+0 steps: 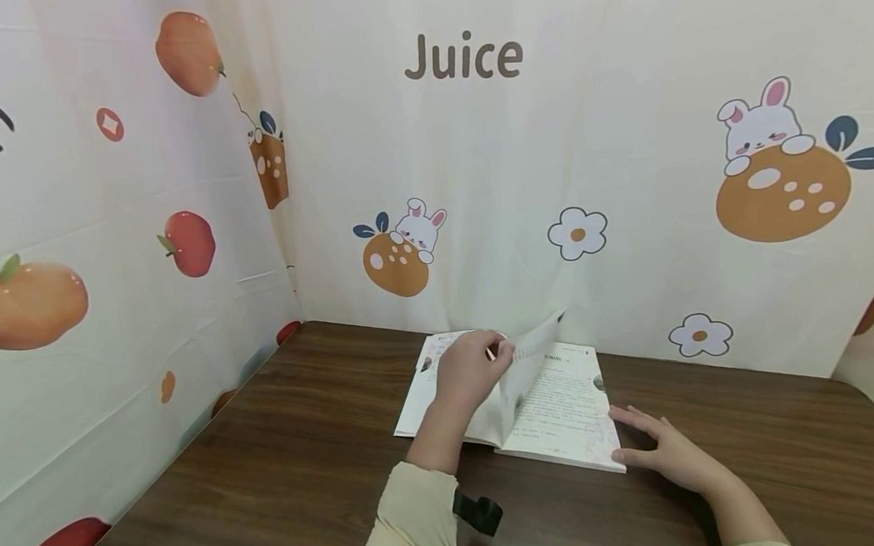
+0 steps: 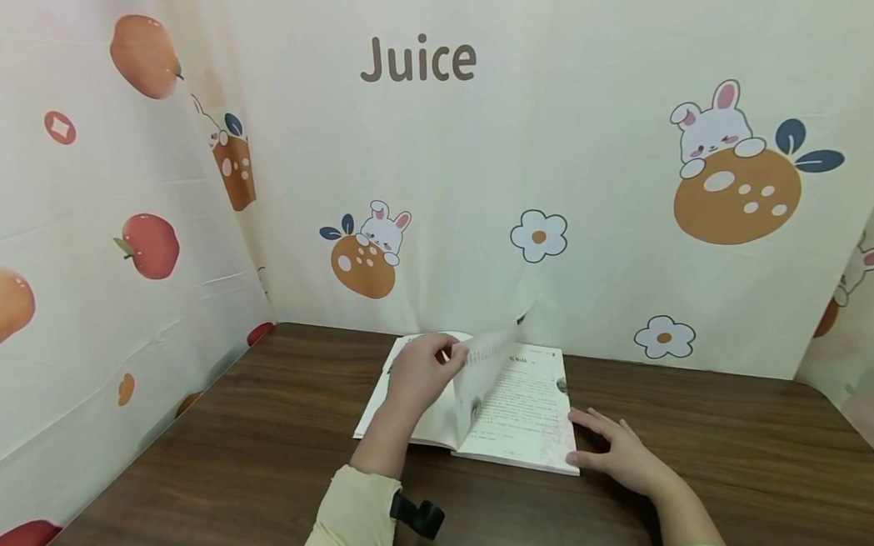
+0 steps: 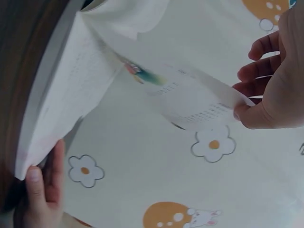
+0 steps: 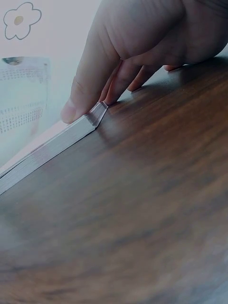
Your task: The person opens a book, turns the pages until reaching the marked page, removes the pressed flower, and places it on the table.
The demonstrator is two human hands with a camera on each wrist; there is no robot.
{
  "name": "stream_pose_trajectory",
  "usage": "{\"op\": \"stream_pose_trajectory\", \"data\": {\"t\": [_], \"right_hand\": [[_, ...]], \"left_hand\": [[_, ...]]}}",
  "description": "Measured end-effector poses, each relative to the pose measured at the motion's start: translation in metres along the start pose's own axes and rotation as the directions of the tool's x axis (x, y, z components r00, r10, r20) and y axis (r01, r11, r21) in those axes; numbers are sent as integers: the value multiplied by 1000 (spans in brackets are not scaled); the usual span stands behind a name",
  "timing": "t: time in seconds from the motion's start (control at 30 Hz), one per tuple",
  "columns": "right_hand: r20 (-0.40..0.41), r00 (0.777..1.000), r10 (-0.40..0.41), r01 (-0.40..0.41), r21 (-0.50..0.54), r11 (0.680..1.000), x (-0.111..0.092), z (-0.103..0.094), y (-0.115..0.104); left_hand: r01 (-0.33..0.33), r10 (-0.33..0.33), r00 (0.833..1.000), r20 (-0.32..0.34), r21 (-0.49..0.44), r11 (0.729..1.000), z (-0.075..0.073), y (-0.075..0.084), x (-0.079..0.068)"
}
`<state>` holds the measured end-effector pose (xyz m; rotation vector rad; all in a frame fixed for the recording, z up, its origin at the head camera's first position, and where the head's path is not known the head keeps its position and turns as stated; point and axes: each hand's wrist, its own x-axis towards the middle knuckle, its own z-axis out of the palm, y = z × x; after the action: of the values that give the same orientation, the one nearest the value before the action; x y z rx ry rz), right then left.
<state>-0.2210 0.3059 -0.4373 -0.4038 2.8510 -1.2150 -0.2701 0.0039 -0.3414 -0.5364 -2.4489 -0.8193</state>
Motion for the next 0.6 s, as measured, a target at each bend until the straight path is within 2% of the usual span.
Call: {"op": "stream_pose_trajectory", "data": {"t": [0.1, 0.2, 0.4, 0.6], "right_hand": [[1, 1000, -4, 4, 2, 1000, 0, 0, 0], [3, 1000, -4, 4, 4, 1000, 0, 1, 0], [13, 1000, 21, -21, 6, 1000, 1, 0, -1], [14, 999, 35, -35, -3, 999, 1, 0, -1]], "left_hand": [[52, -52, 997, 49, -3, 999, -10, -7, 1], [108, -107, 988, 114, -3, 994, -21, -13, 2], [184, -183, 952, 244, 18, 983, -45, -29, 1], [238, -246, 909, 338, 65, 969, -63, -43, -2]]}}
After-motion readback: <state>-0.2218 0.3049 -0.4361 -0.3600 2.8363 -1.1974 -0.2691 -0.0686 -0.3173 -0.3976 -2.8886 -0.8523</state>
